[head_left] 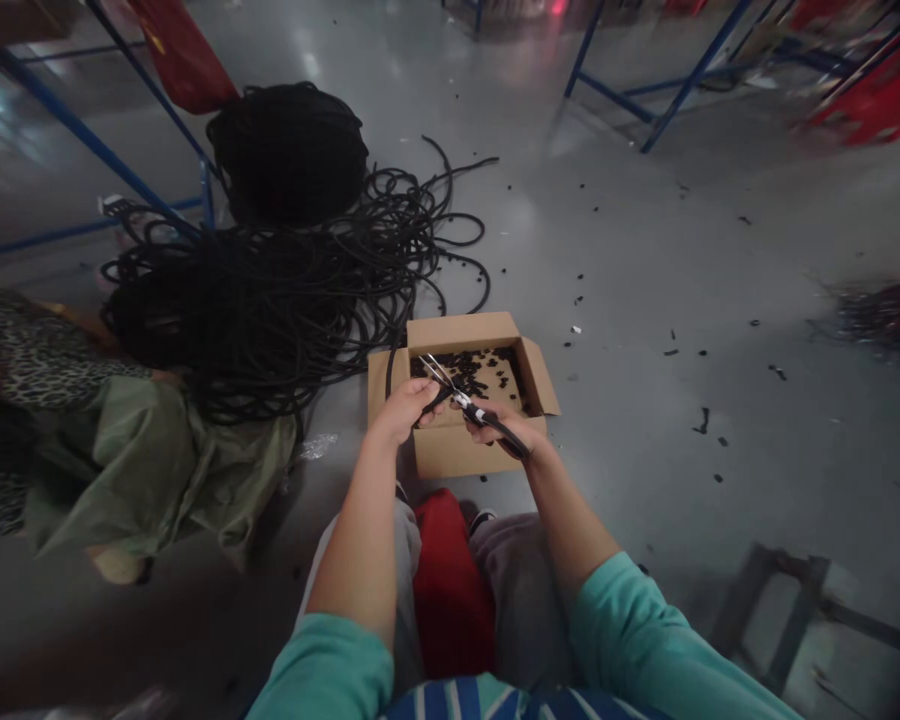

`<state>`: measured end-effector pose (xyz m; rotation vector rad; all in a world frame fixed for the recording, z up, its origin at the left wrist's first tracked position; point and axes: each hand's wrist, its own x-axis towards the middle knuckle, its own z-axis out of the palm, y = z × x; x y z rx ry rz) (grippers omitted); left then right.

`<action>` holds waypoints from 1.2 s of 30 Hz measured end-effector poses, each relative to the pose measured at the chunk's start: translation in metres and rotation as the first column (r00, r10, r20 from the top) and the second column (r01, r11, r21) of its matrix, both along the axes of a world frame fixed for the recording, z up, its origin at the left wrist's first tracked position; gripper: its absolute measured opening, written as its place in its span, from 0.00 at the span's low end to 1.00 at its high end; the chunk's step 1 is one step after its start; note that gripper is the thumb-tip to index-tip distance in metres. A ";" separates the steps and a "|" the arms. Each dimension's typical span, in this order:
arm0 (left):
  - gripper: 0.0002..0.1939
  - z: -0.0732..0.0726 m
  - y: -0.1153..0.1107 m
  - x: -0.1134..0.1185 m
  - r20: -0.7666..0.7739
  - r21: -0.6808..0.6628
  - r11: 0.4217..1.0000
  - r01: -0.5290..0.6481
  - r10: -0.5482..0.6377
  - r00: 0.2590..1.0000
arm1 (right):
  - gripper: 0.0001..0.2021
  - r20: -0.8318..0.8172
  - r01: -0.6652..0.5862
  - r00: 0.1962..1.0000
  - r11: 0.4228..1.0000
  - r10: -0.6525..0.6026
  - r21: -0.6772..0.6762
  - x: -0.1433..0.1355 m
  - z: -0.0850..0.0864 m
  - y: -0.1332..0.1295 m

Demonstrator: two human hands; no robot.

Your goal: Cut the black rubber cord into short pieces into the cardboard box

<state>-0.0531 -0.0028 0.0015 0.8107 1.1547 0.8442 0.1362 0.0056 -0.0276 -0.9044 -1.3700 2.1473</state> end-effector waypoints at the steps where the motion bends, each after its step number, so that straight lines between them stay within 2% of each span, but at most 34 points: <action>1: 0.16 0.000 0.000 0.000 0.011 0.001 1.000 0.006 -0.006 1.000 | 0.28 0.005 -0.003 1.000 1.000 0.003 0.000 0.000 0.000 0.000; 7: 0.17 0.001 0.000 0.000 0.037 -0.005 1.000 -0.009 0.009 0.999 | 0.27 0.003 -0.009 1.000 1.000 0.009 0.012 0.003 -0.003 0.000; 16: 0.16 0.010 -0.003 0.003 0.102 -0.022 0.999 -0.040 0.042 0.994 | 0.30 -0.116 -0.032 0.993 0.999 0.028 -0.038 0.005 -0.001 -0.004; 25: 0.15 0.012 -0.001 0.003 0.116 -0.039 0.992 -0.124 0.127 0.985 | 0.29 -0.032 -0.024 0.999 1.000 0.025 0.009 0.005 -0.005 -0.001; 36: 0.15 0.010 -0.001 0.002 0.094 -0.045 0.990 -0.137 0.141 0.986 | 0.26 0.113 0.027 0.993 0.998 -0.033 0.059 0.001 -0.003 -0.001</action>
